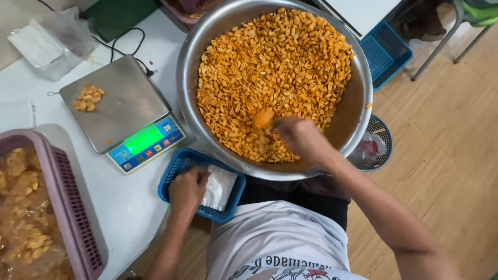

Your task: Packing small snacks from a large bowl into individual plastic bags and weighing them on a digital scale.

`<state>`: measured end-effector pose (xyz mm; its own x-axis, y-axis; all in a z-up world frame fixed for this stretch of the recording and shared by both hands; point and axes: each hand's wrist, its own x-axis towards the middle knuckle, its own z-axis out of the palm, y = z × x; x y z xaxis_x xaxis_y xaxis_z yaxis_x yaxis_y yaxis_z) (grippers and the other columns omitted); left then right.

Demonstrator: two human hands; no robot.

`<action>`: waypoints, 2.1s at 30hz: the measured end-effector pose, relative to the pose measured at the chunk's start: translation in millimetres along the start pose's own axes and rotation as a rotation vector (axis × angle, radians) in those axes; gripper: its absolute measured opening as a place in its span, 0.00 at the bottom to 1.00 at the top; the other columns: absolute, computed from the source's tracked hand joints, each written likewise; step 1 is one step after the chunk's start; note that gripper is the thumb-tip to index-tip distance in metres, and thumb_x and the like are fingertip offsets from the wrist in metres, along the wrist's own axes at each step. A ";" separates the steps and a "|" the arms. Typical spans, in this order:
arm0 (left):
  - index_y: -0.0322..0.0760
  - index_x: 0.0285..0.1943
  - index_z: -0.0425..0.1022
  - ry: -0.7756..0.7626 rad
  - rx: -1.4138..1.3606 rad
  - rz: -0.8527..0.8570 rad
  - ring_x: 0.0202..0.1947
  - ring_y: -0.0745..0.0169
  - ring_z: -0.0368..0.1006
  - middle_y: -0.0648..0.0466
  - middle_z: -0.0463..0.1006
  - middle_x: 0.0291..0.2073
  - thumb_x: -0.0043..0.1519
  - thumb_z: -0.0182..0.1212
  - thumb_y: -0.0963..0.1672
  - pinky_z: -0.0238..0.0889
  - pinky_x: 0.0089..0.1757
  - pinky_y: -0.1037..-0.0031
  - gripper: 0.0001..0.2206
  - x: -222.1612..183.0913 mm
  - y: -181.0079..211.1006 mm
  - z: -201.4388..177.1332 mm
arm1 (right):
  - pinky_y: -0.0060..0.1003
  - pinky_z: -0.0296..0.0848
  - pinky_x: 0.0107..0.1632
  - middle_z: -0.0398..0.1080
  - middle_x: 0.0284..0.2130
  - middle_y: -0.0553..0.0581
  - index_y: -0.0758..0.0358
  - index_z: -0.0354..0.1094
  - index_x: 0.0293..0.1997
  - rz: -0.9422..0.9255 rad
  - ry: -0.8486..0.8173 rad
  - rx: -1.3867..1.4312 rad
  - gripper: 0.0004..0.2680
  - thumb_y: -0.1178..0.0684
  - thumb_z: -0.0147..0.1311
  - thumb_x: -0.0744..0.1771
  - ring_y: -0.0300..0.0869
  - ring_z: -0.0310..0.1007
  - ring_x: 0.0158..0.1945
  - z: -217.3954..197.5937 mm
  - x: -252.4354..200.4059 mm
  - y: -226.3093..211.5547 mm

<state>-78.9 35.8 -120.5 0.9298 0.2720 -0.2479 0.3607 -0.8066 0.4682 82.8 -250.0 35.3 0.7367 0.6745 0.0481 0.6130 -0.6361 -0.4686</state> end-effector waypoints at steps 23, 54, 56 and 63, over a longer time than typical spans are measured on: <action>0.25 0.39 0.83 -0.047 -1.405 -0.044 0.13 0.67 0.65 0.47 0.73 0.15 0.55 0.73 0.37 0.60 0.18 0.78 0.07 27.2 88.6 -79.7 | 0.35 0.78 0.28 0.75 0.25 0.66 0.78 0.69 0.52 0.692 -0.036 1.410 0.12 0.59 0.54 0.67 0.46 0.78 0.24 8.0 8.8 9.5; 0.44 0.46 0.80 0.756 -0.284 0.497 0.53 0.46 0.77 0.52 0.82 0.46 0.64 0.69 0.41 0.60 0.56 0.56 0.05 143.3 11.6 -166.5 | 0.45 0.75 0.36 0.78 0.25 0.64 0.63 0.80 0.46 0.296 -0.096 0.129 0.09 0.57 0.52 0.67 0.55 0.80 0.30 38.8 -7.1 7.3; 0.49 0.46 0.80 0.815 -0.015 0.424 0.59 0.49 0.72 0.56 0.81 0.51 0.65 0.67 0.45 0.47 0.60 0.47 0.04 167.9 -45.6 -119.6 | 0.45 0.76 0.38 0.79 0.27 0.63 0.60 0.79 0.49 0.338 -0.174 0.225 0.10 0.55 0.53 0.66 0.53 0.80 0.32 35.9 -3.6 3.3; 0.35 0.56 0.74 1.177 0.446 0.040 0.50 0.40 0.73 0.42 0.76 0.48 0.64 0.56 0.38 0.64 0.52 0.55 0.12 146.3 -97.9 -125.6 | 0.33 0.77 0.29 0.75 0.26 0.68 0.80 0.73 0.49 0.545 0.031 0.933 0.10 0.64 0.48 0.67 0.44 0.75 0.25 41.5 -9.0 34.2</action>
<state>31.0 220.4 -96.1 0.5233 0.3603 0.7722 0.4888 -0.8692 0.0744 85.3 -262.3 -17.8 0.8594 0.3691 -0.3539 -0.2490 -0.3024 -0.9201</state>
